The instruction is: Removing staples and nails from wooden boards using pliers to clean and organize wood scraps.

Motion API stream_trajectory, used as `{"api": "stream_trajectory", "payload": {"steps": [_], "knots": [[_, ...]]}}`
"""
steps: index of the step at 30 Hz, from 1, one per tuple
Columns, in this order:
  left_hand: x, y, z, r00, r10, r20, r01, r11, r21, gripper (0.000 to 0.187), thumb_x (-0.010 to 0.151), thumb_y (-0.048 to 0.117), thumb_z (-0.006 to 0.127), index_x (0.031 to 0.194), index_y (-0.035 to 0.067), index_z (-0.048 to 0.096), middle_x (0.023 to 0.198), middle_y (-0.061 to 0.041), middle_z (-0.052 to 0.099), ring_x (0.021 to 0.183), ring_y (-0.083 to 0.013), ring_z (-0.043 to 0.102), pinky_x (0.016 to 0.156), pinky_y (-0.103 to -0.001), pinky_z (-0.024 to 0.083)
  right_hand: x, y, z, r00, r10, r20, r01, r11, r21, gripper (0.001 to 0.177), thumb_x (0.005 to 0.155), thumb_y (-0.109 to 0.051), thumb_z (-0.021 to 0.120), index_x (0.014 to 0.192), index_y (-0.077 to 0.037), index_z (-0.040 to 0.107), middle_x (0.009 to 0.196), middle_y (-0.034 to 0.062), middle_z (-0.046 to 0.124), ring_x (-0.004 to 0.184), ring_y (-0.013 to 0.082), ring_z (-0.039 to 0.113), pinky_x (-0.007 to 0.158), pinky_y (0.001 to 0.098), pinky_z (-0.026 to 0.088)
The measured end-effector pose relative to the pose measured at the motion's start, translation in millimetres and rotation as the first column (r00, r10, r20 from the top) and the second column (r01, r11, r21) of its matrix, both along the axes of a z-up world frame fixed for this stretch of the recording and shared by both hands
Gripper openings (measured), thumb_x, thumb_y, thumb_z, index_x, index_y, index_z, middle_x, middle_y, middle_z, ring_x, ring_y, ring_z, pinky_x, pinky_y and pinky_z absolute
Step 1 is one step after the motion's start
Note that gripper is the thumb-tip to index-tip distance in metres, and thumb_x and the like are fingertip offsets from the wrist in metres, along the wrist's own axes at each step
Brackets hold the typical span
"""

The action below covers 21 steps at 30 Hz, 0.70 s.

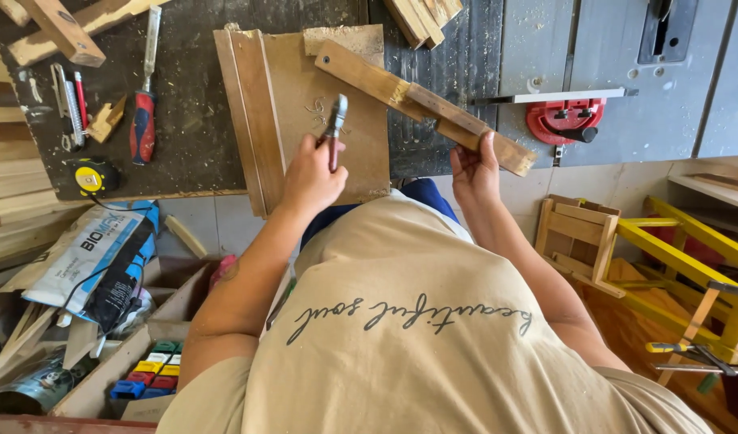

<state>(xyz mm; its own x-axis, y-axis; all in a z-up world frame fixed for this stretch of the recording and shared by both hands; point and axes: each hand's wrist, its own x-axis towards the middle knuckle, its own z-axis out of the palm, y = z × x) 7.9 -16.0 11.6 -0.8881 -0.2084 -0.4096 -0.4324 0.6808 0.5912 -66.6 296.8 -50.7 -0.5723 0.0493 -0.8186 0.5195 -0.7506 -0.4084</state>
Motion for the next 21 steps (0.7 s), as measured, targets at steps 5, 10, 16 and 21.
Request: {"api": "stream_trajectory", "payload": {"steps": [5,10,16,21], "knots": [[-11.2,27.5,4.0,0.969,-0.227,0.095,0.244,0.935,-0.258,0.027,0.078,0.024,0.069,0.102,0.009,0.072,0.108,-0.012,0.054,0.105,-0.0383,0.061,0.084,-0.054,0.059,-0.8,-3.5,-18.4,0.988,0.155,0.01,-0.155,0.988,-0.026,0.047,0.092,-0.054,0.076,0.105,-0.011,0.06,0.098,0.0058,0.066,0.096,0.0201,0.075,0.091,0.0359,0.07],[-27.2,42.5,-1.7,0.953,-0.284,0.105,0.303,0.891,-0.338,0.028,0.079,0.024,0.07,0.102,0.008,0.074,0.11,-0.013,0.053,0.105,-0.0372,0.059,0.078,-0.054,0.057,8.5,12.6,-28.4,0.877,0.474,0.074,-0.48,0.869,0.119,0.052,0.103,-0.063,0.055,0.105,-0.012,0.066,0.101,0.0087,0.078,0.097,0.0217,0.08,0.086,0.04,0.069],[-39.0,43.6,7.9,0.943,-0.317,0.102,0.331,0.862,-0.383,0.033,0.08,0.024,0.072,0.108,0.007,0.075,0.109,-0.013,0.052,0.104,-0.0352,0.057,0.076,-0.053,0.054,-23.2,-4.8,21.2,0.297,0.954,0.034,-0.296,0.058,0.953,0.029,0.099,-0.037,0.082,0.096,-0.011,0.07,0.086,0.008,0.065,0.084,0.0244,0.068,0.07,0.0371,0.06],[-35.9,42.5,4.9,0.933,-0.333,0.135,0.359,0.843,-0.401,0.038,0.08,0.024,0.075,0.113,0.004,0.075,0.111,-0.014,0.052,0.109,-0.037,0.056,0.081,-0.056,0.052,-72.5,-39.1,-9.6,0.194,0.916,0.351,0.311,-0.397,0.864,0.067,0.082,-0.066,0.083,0.119,-0.016,0.059,0.112,0.0039,0.051,0.106,0.0267,0.05,0.082,0.0426,0.045]]}}
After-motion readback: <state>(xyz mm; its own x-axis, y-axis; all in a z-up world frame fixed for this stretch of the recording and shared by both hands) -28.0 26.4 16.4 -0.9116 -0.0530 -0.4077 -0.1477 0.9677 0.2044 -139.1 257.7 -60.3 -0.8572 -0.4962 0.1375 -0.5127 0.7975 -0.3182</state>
